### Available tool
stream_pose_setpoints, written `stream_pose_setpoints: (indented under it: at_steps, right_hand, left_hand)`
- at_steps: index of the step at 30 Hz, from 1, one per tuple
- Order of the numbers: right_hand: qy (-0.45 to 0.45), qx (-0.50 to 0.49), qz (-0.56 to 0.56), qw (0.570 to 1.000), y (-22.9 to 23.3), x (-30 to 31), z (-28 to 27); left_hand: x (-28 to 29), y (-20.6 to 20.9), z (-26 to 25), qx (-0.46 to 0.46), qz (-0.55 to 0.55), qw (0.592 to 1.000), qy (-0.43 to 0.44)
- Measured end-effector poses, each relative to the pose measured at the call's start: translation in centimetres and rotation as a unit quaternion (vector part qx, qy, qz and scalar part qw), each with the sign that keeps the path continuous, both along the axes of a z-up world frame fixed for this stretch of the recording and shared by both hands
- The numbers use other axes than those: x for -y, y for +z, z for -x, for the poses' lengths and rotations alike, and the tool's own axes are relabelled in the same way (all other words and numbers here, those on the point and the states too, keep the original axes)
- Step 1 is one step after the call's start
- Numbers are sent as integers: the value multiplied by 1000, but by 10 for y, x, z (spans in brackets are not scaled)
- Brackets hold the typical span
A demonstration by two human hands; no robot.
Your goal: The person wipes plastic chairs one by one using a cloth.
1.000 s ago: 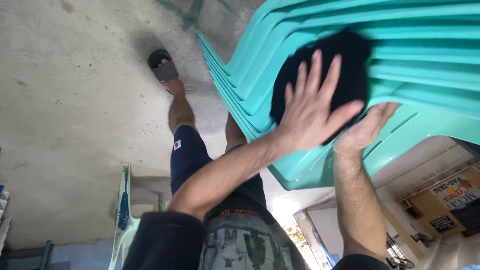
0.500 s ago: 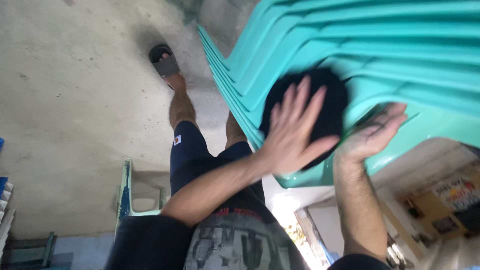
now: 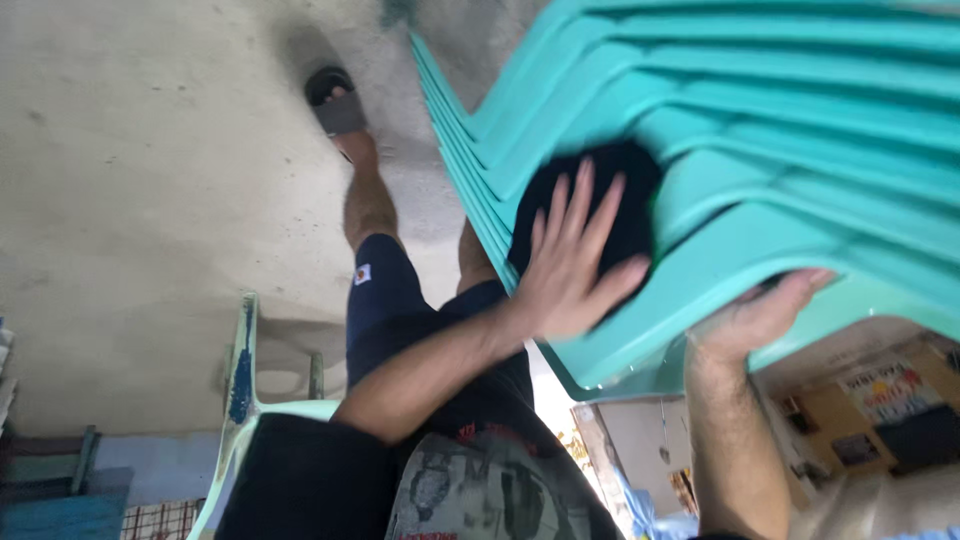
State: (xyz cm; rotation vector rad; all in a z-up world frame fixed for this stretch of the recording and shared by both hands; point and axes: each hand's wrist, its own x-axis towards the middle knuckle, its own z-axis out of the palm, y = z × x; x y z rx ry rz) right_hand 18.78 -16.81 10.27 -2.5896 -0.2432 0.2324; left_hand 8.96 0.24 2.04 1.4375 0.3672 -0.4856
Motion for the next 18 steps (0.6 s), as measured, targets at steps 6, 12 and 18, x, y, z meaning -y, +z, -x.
stream_pose_setpoints:
  at_steps: [6,12,18]
  right_hand:
    - [31,29,46,998,2,-10,-5]
    - [143,90,107,980,-5,-5,-17]
    - [163,88,104,977,0,-12,-16]
  left_hand:
    - [2,-47,-20,-46,-11,998,-33]
    - [5,-172,-90,-131,-25,991,-13]
    - [-25,-236,6,-325,-98,936,-93]
